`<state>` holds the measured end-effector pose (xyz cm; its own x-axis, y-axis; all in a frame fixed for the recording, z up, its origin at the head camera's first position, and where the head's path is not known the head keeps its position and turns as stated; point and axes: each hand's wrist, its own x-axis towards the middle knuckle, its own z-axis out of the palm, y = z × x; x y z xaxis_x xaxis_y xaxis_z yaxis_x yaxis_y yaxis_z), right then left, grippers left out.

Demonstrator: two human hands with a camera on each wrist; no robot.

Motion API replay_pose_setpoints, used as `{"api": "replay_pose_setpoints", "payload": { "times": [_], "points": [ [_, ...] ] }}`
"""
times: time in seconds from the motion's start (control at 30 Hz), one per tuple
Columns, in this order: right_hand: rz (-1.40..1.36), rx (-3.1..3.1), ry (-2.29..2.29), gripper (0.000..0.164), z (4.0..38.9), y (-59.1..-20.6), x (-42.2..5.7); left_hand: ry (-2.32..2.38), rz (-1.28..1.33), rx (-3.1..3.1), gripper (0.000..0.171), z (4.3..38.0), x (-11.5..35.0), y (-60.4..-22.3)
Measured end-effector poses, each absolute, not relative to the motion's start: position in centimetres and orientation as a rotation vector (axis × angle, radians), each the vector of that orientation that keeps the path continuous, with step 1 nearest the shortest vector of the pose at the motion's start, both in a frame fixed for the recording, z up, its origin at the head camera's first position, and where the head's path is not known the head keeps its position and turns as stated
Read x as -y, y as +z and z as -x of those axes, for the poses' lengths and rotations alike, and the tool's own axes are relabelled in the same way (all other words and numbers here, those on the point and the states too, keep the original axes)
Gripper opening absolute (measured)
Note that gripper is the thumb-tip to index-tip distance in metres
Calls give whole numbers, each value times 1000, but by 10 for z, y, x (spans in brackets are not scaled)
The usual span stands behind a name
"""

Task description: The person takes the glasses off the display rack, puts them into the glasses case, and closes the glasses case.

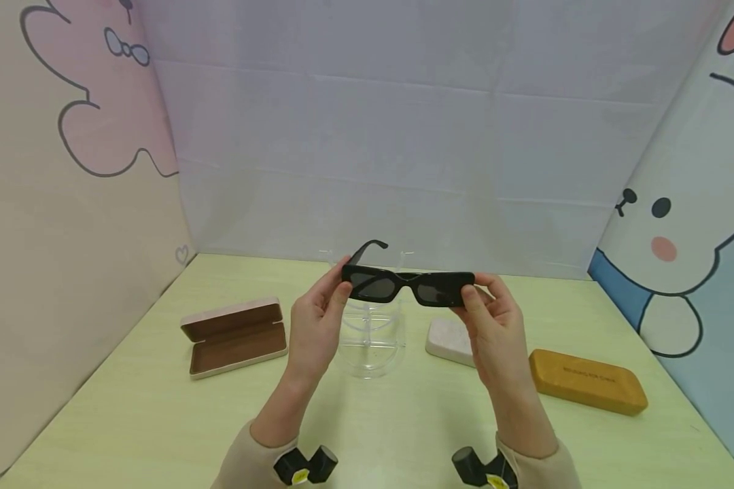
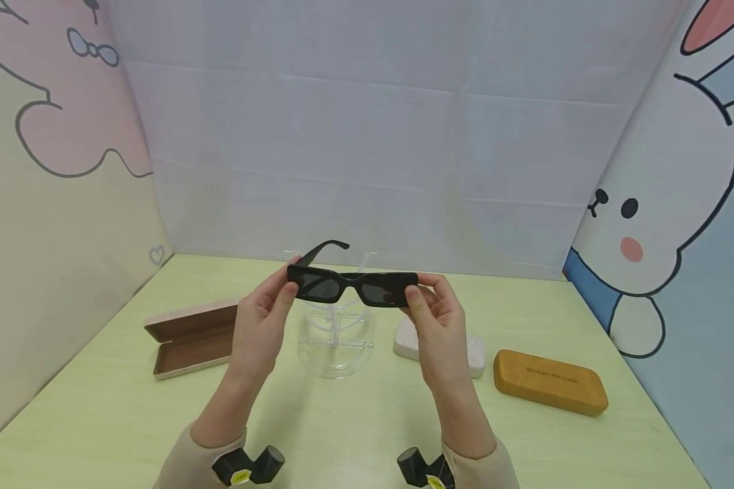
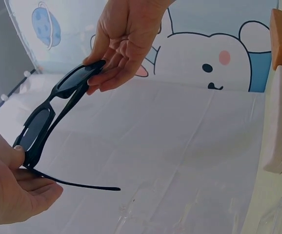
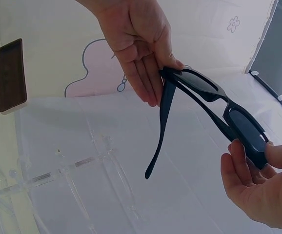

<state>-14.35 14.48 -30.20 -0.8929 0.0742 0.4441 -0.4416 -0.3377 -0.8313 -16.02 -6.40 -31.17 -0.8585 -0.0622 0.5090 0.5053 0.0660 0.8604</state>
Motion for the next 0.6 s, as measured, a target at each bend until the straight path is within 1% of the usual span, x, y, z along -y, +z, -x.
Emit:
{"api": "replay_pose_setpoints", "payload": {
  "times": [0.37,0.6],
  "points": [
    [-449,1584,2312,10,144,-301,-145,-2015,537,1836,36,158,61,-311],
    [-296,1677,2198,11,145,-301,-144,-2159,525,1772,34,157,61,-309]
  ]
}}
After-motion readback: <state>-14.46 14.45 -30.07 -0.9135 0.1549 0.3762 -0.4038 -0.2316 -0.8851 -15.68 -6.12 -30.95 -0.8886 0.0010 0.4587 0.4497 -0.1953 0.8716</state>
